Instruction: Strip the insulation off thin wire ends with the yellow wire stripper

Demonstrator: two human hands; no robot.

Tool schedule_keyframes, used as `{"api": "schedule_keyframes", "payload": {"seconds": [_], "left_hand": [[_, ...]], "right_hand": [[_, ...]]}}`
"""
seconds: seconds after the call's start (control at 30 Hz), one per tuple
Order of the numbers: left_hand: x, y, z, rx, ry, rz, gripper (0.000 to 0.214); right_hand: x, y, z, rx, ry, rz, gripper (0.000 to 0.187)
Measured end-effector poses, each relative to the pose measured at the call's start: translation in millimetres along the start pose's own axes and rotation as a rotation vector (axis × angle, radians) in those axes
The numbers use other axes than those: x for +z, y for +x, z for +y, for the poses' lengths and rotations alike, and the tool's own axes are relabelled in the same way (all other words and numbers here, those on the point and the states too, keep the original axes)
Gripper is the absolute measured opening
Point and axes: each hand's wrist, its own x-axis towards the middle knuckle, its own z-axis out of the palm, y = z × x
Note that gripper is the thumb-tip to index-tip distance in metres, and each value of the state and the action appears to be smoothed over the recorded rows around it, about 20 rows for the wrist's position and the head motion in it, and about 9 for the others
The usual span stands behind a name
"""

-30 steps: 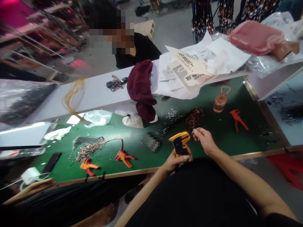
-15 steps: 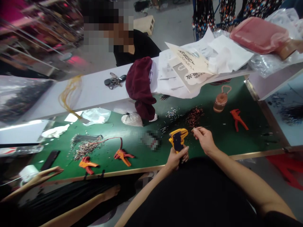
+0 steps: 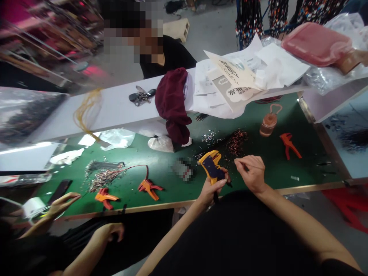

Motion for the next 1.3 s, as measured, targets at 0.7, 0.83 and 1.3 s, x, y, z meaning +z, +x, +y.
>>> {"api": "schedule_keyframes", "payload": {"seconds": [0.7,0.83,1.3], "left_hand": [[-6.1,-3.8,-6.3,0.036,0.174,-0.049,0.041],[-6.2,-4.8,-6.0,0.039,0.158,-0.028,0.043],[-3.0,7.3,6.6,0.089,0.210,0.036,0.035]], "right_hand": [[1.8,-23.9,-11.8,-0.445,-0.261,-0.086,0.014],[3.1,-24.1,-13.7,-0.450,-0.289,-0.121,0.017],[4.8,-11.9,-23.9,-0.633,-0.326,-0.052,0.015]]}}
